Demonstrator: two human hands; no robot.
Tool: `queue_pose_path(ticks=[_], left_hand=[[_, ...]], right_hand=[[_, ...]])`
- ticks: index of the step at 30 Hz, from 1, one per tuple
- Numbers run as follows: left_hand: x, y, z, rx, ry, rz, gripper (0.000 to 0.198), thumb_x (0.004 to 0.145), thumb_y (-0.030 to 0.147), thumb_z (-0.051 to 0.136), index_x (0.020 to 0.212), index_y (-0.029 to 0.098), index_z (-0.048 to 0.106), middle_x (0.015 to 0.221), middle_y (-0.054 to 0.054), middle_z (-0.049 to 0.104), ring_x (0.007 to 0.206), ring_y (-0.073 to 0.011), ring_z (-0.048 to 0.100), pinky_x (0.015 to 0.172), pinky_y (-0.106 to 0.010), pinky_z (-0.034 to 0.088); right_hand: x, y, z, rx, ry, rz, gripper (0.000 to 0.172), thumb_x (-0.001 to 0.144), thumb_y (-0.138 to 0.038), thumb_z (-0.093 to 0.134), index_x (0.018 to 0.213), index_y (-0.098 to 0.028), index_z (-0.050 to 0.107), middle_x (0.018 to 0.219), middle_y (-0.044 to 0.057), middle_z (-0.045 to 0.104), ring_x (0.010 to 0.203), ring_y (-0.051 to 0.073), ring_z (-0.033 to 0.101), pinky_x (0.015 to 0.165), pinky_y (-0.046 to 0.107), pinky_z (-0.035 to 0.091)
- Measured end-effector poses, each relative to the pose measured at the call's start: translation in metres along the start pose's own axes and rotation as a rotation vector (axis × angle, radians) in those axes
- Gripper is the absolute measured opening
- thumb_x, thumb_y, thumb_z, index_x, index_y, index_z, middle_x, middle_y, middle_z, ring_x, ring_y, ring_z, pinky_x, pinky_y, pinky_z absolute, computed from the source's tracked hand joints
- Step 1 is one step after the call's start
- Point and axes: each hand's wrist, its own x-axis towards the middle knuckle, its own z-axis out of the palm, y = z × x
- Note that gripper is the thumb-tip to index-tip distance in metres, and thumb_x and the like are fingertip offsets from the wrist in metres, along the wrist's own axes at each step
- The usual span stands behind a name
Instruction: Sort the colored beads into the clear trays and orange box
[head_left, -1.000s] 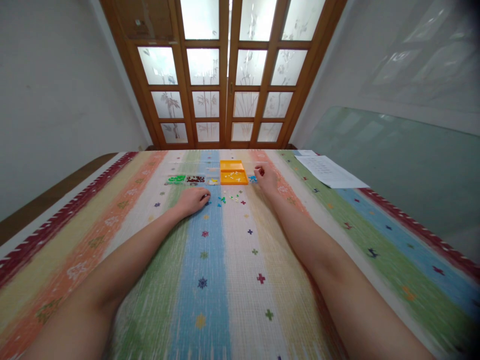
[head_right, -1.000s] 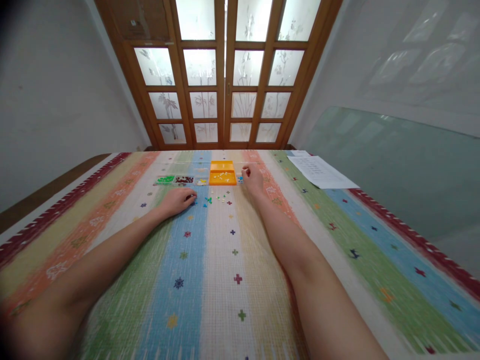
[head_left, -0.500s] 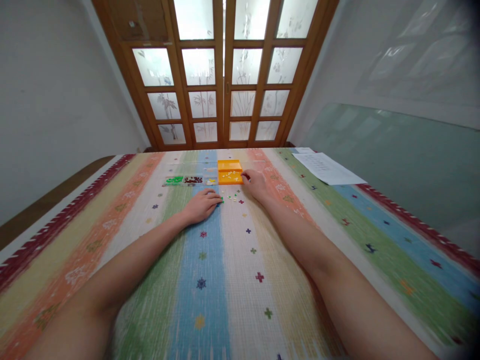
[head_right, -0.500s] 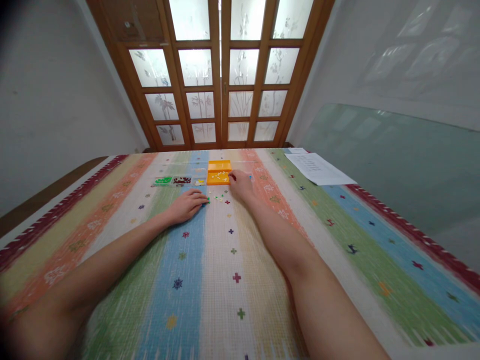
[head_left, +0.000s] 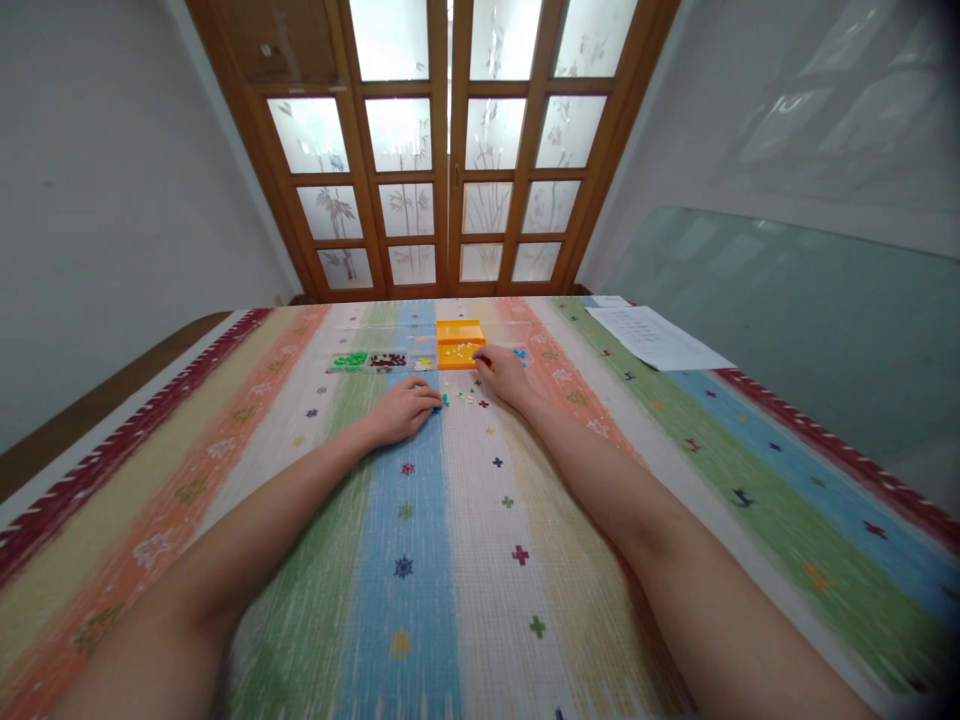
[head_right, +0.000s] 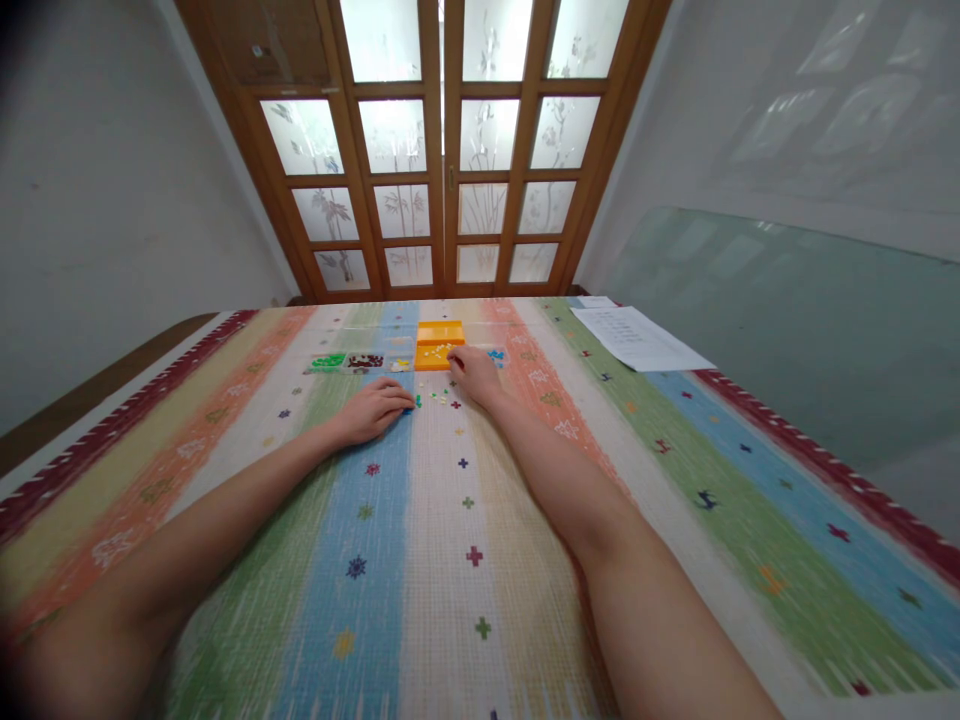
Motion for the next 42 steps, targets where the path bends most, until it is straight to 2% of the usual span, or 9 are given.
queue_pose_path(ticks=[11, 15, 20, 23, 26, 29, 32, 35, 42], left_hand=[[-0.004, -0.015, -0.003, -0.244, 0.044, -0.051, 0.034, 0.104, 0.026, 0.046, 0.114, 0.024, 0.079, 0.122, -0.007, 0.076, 0.119, -0.0228, 0.060, 0.113, -0.045, 0.044], [-0.007, -0.028, -0.005, -0.298, 0.119, -0.134, 0.033, 0.102, 0.028, 0.047, 0.115, 0.024, 0.078, 0.124, -0.007, 0.076, 0.121, -0.0226, 0.062, 0.116, -0.047, 0.042], [-0.018, -0.067, -0.007, -0.308, 0.332, -0.389, 0.035, 0.097, 0.029, 0.048, 0.112, 0.022, 0.079, 0.123, -0.007, 0.077, 0.119, -0.0232, 0.066, 0.114, -0.046, 0.046], [-0.029, -0.095, -0.013, -0.339, 0.478, -0.520, 0.038, 0.095, 0.030, 0.047, 0.112, 0.017, 0.079, 0.119, -0.009, 0.078, 0.115, -0.0227, 0.069, 0.111, -0.041, 0.049], [-0.042, -0.120, -0.020, -0.274, 0.597, -0.675, 0.041, 0.094, 0.032, 0.046, 0.112, 0.015, 0.078, 0.118, -0.010, 0.078, 0.116, -0.0236, 0.069, 0.110, -0.040, 0.049], [-0.056, -0.139, -0.023, -0.231, 0.677, -0.740, 0.042, 0.090, 0.026, 0.046, 0.116, 0.015, 0.077, 0.124, -0.010, 0.076, 0.121, -0.0230, 0.067, 0.113, -0.039, 0.048], [-0.065, -0.152, -0.020, -0.149, 0.702, -0.760, 0.048, 0.082, 0.017, 0.045, 0.118, 0.018, 0.077, 0.134, -0.008, 0.071, 0.131, -0.0225, 0.061, 0.120, -0.040, 0.042], [-0.068, -0.157, -0.015, -0.097, 0.699, -0.741, 0.050, 0.080, 0.015, 0.046, 0.119, 0.019, 0.076, 0.138, -0.008, 0.069, 0.134, -0.0239, 0.058, 0.122, -0.042, 0.038], [-0.064, -0.148, -0.013, -0.019, 0.648, -0.743, 0.037, 0.086, 0.019, 0.047, 0.110, 0.022, 0.075, 0.123, -0.008, 0.072, 0.126, -0.0274, 0.060, 0.117, -0.048, 0.041]], right_hand=[[-0.001, -0.001, 0.000, -0.007, -0.008, -0.004, 0.020, 0.094, -0.018, 0.054, 0.098, -0.020, 0.074, 0.098, 0.008, 0.075, 0.089, 0.021, 0.066, 0.084, 0.033, 0.049], [-0.001, -0.002, 0.000, -0.011, -0.010, 0.001, 0.020, 0.094, -0.019, 0.054, 0.098, -0.020, 0.074, 0.098, 0.007, 0.075, 0.088, 0.021, 0.066, 0.082, 0.032, 0.048], [-0.001, -0.003, 0.000, -0.011, -0.012, -0.002, 0.019, 0.093, -0.019, 0.055, 0.096, -0.020, 0.073, 0.097, 0.007, 0.075, 0.086, 0.021, 0.065, 0.079, 0.032, 0.047], [-0.002, -0.003, 0.000, -0.004, -0.014, -0.009, 0.019, 0.093, -0.019, 0.055, 0.097, -0.020, 0.073, 0.096, 0.007, 0.075, 0.085, 0.021, 0.065, 0.079, 0.032, 0.047], [-0.002, -0.003, 0.001, -0.003, -0.024, -0.006, 0.019, 0.093, -0.019, 0.055, 0.099, -0.020, 0.073, 0.097, 0.007, 0.075, 0.087, 0.021, 0.065, 0.079, 0.032, 0.047], [-0.002, -0.003, 0.001, -0.008, -0.042, -0.002, 0.020, 0.093, -0.019, 0.055, 0.100, -0.020, 0.074, 0.099, 0.007, 0.075, 0.088, 0.021, 0.065, 0.081, 0.032, 0.047], [-0.002, -0.005, 0.002, -0.020, -0.050, -0.031, 0.020, 0.094, -0.018, 0.054, 0.100, -0.020, 0.074, 0.099, 0.007, 0.075, 0.089, 0.021, 0.065, 0.082, 0.033, 0.047], [-0.002, -0.014, 0.002, -0.029, -0.074, -0.094, 0.020, 0.095, -0.017, 0.055, 0.100, -0.020, 0.074, 0.099, 0.007, 0.075, 0.092, 0.022, 0.065, 0.085, 0.033, 0.046], [-0.008, -0.062, 0.010, -0.008, -0.225, -0.334, 0.018, 0.101, -0.025, 0.059, 0.104, -0.020, 0.075, 0.103, 0.009, 0.074, 0.099, 0.023, 0.062, 0.092, 0.037, 0.045]])
